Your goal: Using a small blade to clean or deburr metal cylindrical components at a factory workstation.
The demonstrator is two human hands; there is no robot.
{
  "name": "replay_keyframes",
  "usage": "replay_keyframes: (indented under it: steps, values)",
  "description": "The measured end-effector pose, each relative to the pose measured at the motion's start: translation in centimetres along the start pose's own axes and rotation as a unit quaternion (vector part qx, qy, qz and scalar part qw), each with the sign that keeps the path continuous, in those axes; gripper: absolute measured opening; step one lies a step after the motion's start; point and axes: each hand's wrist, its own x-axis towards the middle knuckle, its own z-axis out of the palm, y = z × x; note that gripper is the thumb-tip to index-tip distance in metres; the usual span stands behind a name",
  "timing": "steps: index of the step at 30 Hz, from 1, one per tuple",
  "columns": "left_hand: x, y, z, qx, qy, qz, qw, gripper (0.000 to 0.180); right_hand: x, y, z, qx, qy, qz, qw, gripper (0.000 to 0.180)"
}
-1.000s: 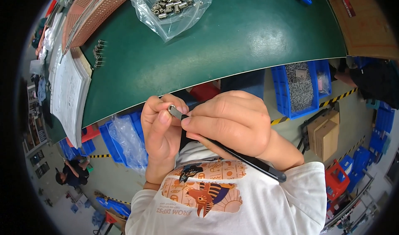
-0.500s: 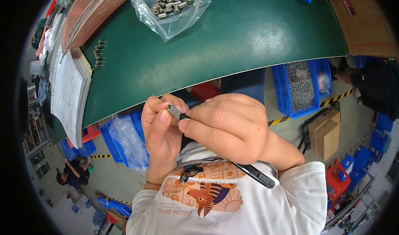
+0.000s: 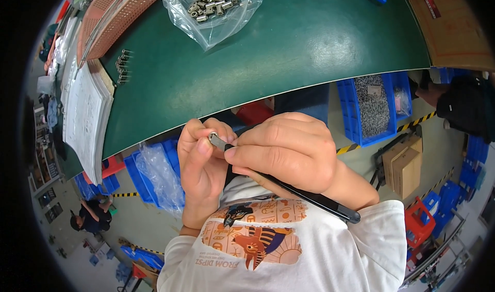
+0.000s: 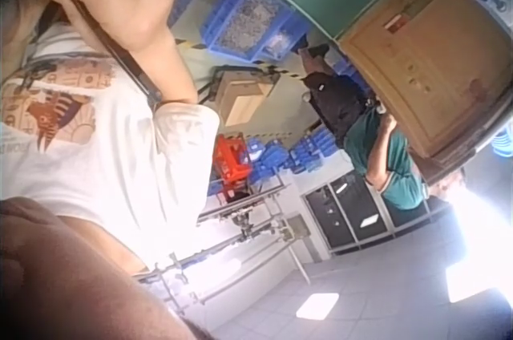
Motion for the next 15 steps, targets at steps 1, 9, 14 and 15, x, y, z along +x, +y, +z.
replay_keyframes:
  steps: [1,9,14,15]
  values:
    - [0.01,-0.02,0.01,0.0,0.0,0.0,1.0,0.01,-0.01,0.03,-0.02,0.007,-0.002,0.008,1.0,0.019]
    - [0.08,-0.04,0.1,0.025,0.013,0.006,1.0,0.009,0.03,0.28,0.3,-0.083,0.012,-0.056,0.995,0.02]
    - [-0.08,0.01,0.34,0.031,0.034,0.006,0.999,0.009,0.03,0.57,0.59,-0.116,0.025,-0.1,0.988,0.024]
    - [-0.11,0.05,0.44,0.03,0.046,0.002,0.999,0.009,0.01,0.65,0.58,-0.13,0.026,-0.106,0.985,0.022]
